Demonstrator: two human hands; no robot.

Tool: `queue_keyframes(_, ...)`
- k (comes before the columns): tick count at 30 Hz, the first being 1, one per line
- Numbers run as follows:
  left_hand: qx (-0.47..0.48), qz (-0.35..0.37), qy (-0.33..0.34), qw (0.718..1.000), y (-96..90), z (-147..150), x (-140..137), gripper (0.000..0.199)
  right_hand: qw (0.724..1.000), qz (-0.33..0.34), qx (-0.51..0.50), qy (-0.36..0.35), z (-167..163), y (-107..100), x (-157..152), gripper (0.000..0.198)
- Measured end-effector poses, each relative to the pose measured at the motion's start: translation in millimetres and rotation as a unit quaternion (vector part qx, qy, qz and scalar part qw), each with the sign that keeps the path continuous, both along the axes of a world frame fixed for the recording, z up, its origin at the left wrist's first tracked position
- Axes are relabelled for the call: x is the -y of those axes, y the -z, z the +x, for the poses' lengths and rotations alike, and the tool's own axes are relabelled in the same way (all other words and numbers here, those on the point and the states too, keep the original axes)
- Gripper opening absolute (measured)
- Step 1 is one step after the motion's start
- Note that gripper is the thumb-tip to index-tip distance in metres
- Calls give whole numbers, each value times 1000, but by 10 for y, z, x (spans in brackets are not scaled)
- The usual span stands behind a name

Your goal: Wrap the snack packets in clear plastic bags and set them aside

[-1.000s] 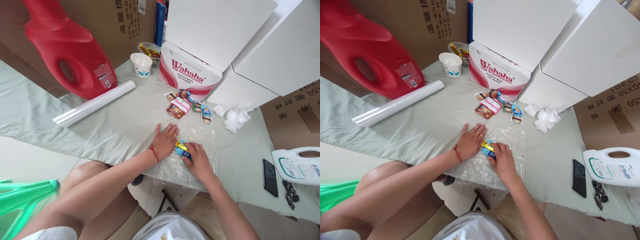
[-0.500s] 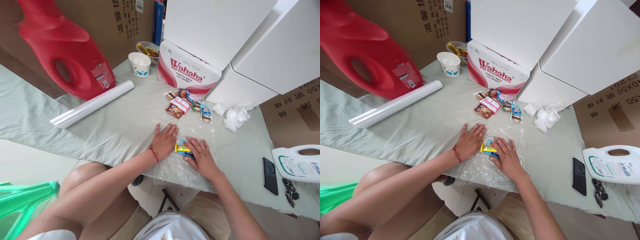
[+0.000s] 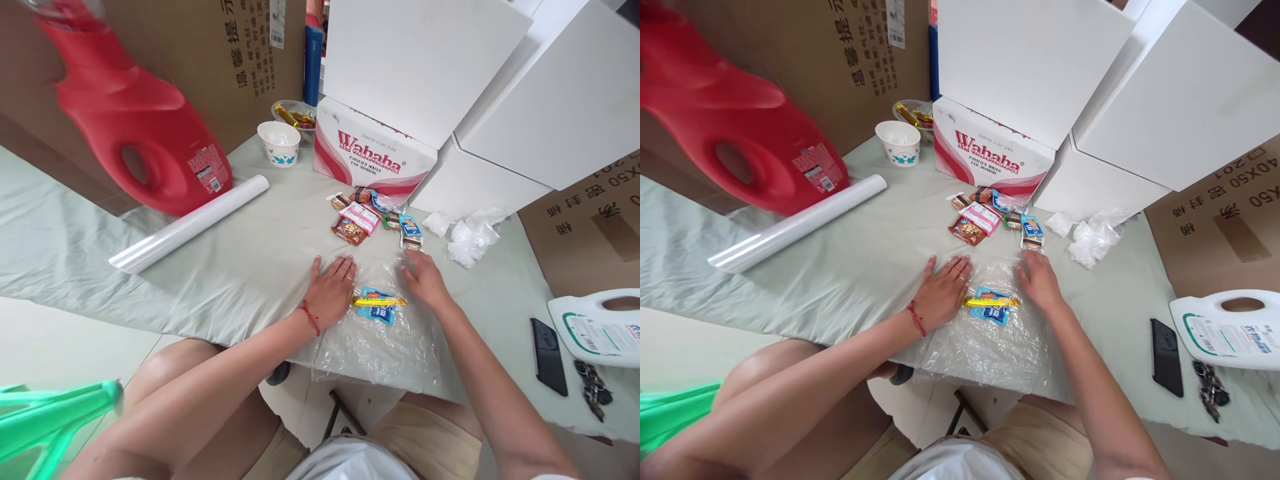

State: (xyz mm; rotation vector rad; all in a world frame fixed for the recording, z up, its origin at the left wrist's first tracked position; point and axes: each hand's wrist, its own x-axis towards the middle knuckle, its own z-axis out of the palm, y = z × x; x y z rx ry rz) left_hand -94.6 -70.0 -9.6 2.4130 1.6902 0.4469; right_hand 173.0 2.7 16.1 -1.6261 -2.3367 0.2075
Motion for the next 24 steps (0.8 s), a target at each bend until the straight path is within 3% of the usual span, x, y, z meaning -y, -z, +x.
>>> queue_keyframes(3,11,4,-11,1000,-8,-1,-2,50,996,-70,46,-30,-156,-5,-206,48)
queue_keyframes(7,40,31,-35,998,3,-6,-7,48,991,-122,45,-42,-279,-129,-319,18)
queue_keyframes(11,132,70,-84,985,42,-26,-37,47,989,-70,-41,-120,-251,-342,-199,15)
queue_keyframes(14,220,86,-80,968,60,-50,-77,66,979,-36,-78,-184,-217,-483,55,16)
queue_keyframes(17,281,50,-44,957,37,-78,-118,90,975,-10,-37,-220,-181,-535,354,19)
queue_keyframes(20,309,-12,-41,950,-18,-126,-145,101,968,48,9,-246,-127,-469,612,22)
queue_keyframes(22,311,-36,-26,949,-57,-189,-148,91,965,79,19,-249,-81,-375,756,23)
queue_keyframes(24,284,-41,28,958,-87,-281,-134,63,967,88,15,-240,-28,-261,891,25)
